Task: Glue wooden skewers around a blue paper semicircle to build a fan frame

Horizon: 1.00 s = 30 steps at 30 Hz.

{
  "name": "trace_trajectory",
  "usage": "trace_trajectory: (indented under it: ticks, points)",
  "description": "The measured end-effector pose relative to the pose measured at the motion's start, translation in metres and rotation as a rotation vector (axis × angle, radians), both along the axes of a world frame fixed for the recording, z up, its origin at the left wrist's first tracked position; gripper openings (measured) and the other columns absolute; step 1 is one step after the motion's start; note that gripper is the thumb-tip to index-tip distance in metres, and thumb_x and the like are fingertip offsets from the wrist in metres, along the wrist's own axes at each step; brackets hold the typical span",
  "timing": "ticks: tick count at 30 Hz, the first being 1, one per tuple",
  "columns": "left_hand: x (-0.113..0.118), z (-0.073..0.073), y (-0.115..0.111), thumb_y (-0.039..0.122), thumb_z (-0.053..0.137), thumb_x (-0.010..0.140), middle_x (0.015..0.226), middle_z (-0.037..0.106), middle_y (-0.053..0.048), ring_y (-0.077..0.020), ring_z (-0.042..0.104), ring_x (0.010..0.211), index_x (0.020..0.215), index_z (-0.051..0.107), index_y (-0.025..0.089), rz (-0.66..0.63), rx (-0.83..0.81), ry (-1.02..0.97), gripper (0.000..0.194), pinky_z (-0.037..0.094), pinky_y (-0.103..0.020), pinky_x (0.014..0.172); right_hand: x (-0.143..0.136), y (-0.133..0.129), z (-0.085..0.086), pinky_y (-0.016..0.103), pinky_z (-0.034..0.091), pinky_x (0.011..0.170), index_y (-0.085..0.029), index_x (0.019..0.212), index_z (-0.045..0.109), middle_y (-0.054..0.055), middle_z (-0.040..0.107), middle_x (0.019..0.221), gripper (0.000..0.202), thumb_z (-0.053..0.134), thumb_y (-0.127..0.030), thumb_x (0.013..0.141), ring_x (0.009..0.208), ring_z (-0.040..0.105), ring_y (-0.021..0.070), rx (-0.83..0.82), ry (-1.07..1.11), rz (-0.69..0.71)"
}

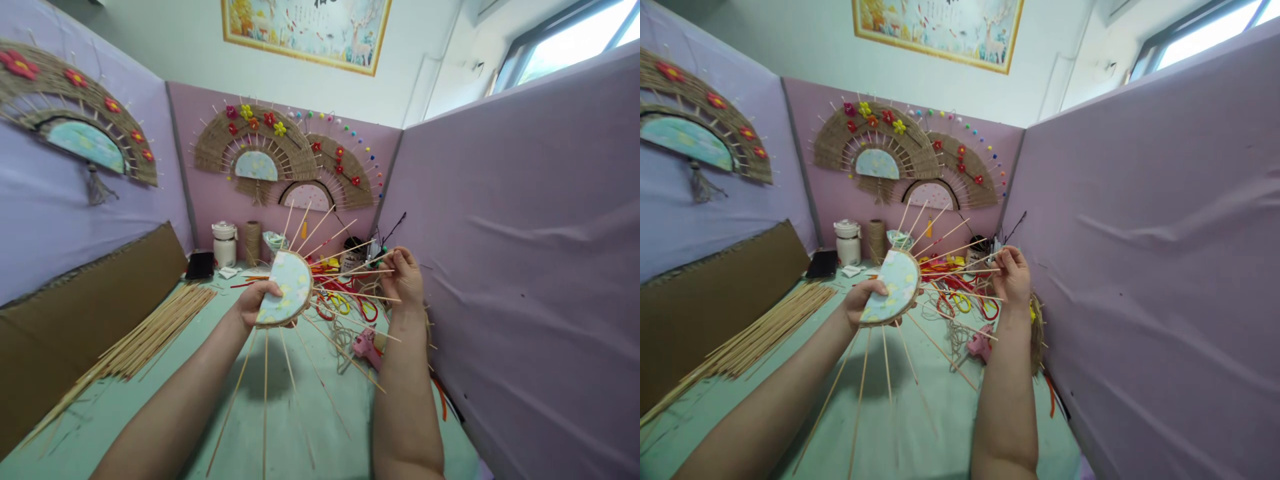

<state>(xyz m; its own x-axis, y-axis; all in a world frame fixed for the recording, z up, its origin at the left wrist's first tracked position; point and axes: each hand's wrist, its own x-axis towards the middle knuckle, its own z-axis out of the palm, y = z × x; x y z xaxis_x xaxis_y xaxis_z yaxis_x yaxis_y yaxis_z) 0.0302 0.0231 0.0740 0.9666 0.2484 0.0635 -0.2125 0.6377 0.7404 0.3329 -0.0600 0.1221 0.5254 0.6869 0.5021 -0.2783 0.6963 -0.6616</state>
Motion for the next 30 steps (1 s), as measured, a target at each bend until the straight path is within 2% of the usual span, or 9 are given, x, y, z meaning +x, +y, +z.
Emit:
trace_trajectory:
  ticks: [4, 8, 11, 16, 19, 23, 26, 28, 30]
  points:
    - [0.008, 0.013, -0.022, 0.011, 0.047, 0.069, 0.11, 0.071, -0.019, -0.0315, 0.07, 0.097, 0.139, 0.043, 0.009, -0.017, -0.015, -0.046, 0.07, 0.059, -0.045, 0.072, -0.004, 0.019, -0.007, 0.02, 0.028, 0.043, -0.023, 0.076, 0.059, -0.008, 0.047, 0.062, 0.034, 0.082, -0.034, 0.055, 0.05, 0.037, 0.0066, -0.048, 0.011, -0.094]
    - [0.02, 0.019, -0.046, 0.011, 0.049, 0.066, 0.113, 0.07, -0.02, -0.033, 0.069, 0.1, 0.136, 0.047, 0.01, -0.114, -0.066, -0.065, 0.071, 0.06, -0.044, 0.069, -0.032, 0.044, -0.017, 0.021, 0.029, 0.045, -0.022, 0.077, 0.056, -0.008, 0.049, 0.06, 0.032, 0.077, -0.036, 0.058, 0.049, 0.038, 0.007, -0.111, -0.018, -0.179]
    - [0.034, 0.013, -0.06, 0.013, 0.052, 0.062, 0.114, 0.069, -0.021, -0.0338, 0.07, 0.095, 0.138, 0.046, 0.011, -0.224, -0.084, -0.04, 0.076, 0.059, -0.038, 0.061, -0.067, 0.057, -0.025, 0.024, 0.038, 0.053, -0.02, 0.08, 0.058, -0.005, 0.056, 0.067, 0.026, 0.073, -0.036, 0.065, 0.057, 0.048, 0.0096, -0.144, -0.083, -0.213]
    - [0.047, -0.001, -0.065, 0.013, 0.053, 0.059, 0.111, 0.07, -0.021, -0.0346, 0.071, 0.09, 0.139, 0.045, 0.012, -0.238, -0.056, -0.026, 0.08, 0.057, -0.037, 0.059, -0.111, 0.06, -0.036, 0.027, 0.043, 0.061, -0.018, 0.081, 0.062, -0.001, 0.063, 0.072, 0.017, 0.069, -0.03, 0.072, 0.066, 0.055, 0.0133, -0.213, -0.25, -0.169]
    - [0.042, -0.004, -0.058, 0.013, 0.055, 0.06, 0.113, 0.07, -0.021, -0.035, 0.07, 0.093, 0.138, 0.047, 0.012, -0.214, -0.029, -0.061, 0.078, 0.058, -0.041, 0.064, -0.115, 0.061, -0.043, 0.027, 0.047, 0.062, -0.017, 0.085, 0.064, 0.0, 0.065, 0.075, 0.016, 0.067, -0.03, 0.078, 0.068, 0.058, 0.0149, -0.272, -0.334, -0.11]
    - [0.029, -0.005, -0.047, 0.01, 0.058, 0.063, 0.116, 0.069, -0.021, -0.0358, 0.068, 0.099, 0.134, 0.051, 0.011, -0.138, 0.031, -0.09, 0.072, 0.056, -0.044, 0.073, -0.109, 0.068, -0.05, 0.037, 0.055, 0.079, -0.015, 0.112, 0.062, 0.007, 0.065, 0.109, 0.027, 0.061, -0.034, 0.091, 0.092, 0.064, 0.0194, -0.35, -0.419, -0.052]
    - [0.021, -0.008, -0.038, 0.019, 0.061, 0.072, 0.11, 0.072, -0.019, -0.0347, 0.069, 0.099, 0.128, 0.057, 0.009, -0.058, 0.048, -0.094, 0.057, 0.053, -0.049, 0.083, -0.107, 0.073, -0.054, 0.031, 0.053, 0.07, -0.015, 0.094, 0.065, 0.003, 0.067, 0.088, 0.022, 0.066, -0.034, 0.084, 0.078, 0.063, 0.0171, -0.355, -0.419, -0.079]
    - [0.017, -0.01, -0.034, 0.03, 0.06, 0.079, 0.104, 0.074, -0.018, -0.0318, 0.07, 0.098, 0.122, 0.062, 0.007, 0.037, 0.028, -0.106, 0.048, 0.051, -0.046, 0.089, -0.106, 0.076, -0.055, 0.027, 0.047, 0.061, -0.017, 0.079, 0.063, -0.001, 0.063, 0.07, 0.017, 0.067, -0.033, 0.076, 0.066, 0.057, 0.0147, -0.336, -0.398, -0.112]
    - [0.015, -0.01, -0.032, 0.035, 0.057, 0.084, 0.102, 0.074, -0.018, -0.0302, 0.07, 0.099, 0.121, 0.063, 0.006, 0.112, 0.012, -0.096, 0.048, 0.049, -0.042, 0.092, -0.105, 0.077, -0.055, 0.026, 0.045, 0.059, -0.019, 0.076, 0.062, -0.003, 0.061, 0.066, 0.016, 0.065, -0.034, 0.072, 0.062, 0.054, 0.0136, -0.315, -0.381, -0.132]
